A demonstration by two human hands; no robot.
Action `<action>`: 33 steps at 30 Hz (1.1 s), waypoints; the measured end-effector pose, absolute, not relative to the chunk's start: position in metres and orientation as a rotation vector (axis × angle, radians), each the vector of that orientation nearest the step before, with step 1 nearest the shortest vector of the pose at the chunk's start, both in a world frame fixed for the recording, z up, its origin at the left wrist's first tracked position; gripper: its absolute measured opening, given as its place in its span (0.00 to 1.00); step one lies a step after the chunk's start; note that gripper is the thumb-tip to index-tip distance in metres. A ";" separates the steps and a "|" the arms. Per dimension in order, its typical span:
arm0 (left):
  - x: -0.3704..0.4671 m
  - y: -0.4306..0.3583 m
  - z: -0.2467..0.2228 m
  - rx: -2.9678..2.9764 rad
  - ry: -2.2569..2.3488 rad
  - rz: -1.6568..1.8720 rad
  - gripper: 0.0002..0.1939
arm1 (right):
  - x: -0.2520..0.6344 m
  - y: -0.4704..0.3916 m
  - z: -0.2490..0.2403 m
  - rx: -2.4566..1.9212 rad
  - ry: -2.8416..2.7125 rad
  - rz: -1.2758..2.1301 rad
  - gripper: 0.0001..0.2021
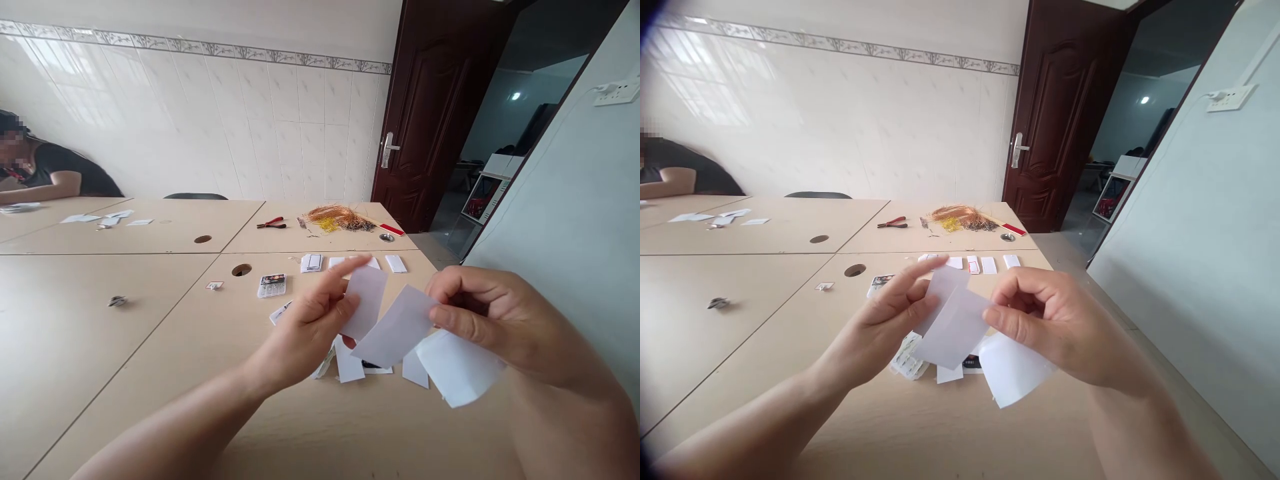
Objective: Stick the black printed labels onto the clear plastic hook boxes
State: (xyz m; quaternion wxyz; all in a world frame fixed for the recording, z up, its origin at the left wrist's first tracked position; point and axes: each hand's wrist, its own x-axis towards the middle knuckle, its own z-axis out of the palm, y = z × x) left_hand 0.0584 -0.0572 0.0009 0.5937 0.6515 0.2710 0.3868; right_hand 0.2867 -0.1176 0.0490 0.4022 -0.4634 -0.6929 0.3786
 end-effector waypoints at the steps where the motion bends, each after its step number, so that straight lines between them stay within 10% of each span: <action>1: 0.057 -0.058 0.001 1.548 0.643 0.914 0.14 | 0.286 -0.117 0.049 -1.181 -1.752 0.935 0.15; 10: 0.053 -0.064 0.006 1.606 0.645 0.856 0.27 | 0.286 -0.120 0.045 -0.947 -1.845 0.224 0.05; 18: 0.054 -0.064 0.009 1.662 0.554 0.934 0.27 | 0.294 -0.122 0.044 -0.624 -1.982 -0.180 0.19; 33: 0.064 -0.046 -0.002 1.203 0.514 0.769 0.22 | 0.289 -0.108 0.041 -0.790 -2.052 -0.097 0.12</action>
